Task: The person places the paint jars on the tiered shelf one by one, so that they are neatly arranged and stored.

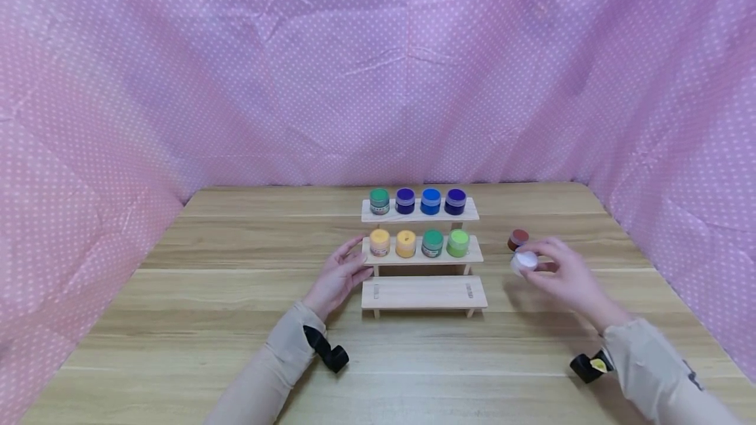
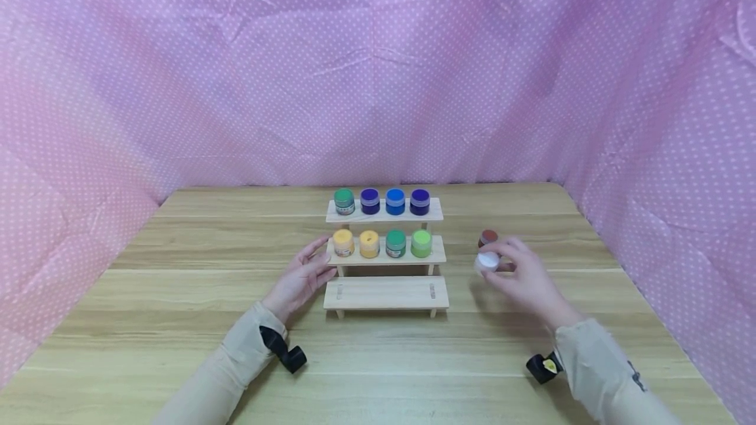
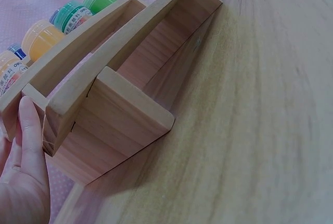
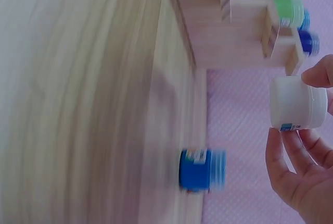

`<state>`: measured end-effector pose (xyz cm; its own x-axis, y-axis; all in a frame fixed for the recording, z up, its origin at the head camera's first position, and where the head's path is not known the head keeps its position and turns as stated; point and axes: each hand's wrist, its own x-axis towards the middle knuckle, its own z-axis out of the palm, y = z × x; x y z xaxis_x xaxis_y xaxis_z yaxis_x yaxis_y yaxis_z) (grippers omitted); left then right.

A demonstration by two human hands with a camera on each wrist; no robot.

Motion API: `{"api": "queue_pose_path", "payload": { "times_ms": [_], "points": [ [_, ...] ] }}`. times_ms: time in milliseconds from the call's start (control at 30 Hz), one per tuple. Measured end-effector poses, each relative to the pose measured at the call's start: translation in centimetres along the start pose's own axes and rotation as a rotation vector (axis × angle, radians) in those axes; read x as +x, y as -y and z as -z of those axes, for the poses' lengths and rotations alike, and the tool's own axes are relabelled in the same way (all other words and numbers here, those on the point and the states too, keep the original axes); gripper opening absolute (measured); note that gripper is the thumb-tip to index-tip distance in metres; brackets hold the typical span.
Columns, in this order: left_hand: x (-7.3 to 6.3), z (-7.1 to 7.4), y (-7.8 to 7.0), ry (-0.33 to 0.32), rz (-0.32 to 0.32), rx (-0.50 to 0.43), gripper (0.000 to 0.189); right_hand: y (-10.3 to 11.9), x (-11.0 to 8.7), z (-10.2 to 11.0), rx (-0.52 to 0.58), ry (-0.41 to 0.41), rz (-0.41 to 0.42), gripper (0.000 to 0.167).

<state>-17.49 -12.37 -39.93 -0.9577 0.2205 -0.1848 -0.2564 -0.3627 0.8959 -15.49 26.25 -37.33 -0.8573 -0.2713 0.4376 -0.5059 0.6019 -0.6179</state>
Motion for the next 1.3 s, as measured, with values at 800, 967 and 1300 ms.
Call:
{"api": "queue_pose_path", "payload": {
  "times_ms": [800,967,1300],
  "points": [
    [0.1,0.1,0.1,-0.010,-0.003,-0.002,0.057,6.4,1.4,-4.4,0.161,0.082,0.137,0.032],
    [0.0,0.2,0.3,-0.023,-0.006,0.039,0.056,7.7,1.8,-5.7,0.207,0.108,0.152,0.031],
    [0.2,0.2,0.2,-0.013,-0.012,0.045,0.057,10.4,2.8,-8.5,0.259,0.211,0.076,0.029]
  ]
}}
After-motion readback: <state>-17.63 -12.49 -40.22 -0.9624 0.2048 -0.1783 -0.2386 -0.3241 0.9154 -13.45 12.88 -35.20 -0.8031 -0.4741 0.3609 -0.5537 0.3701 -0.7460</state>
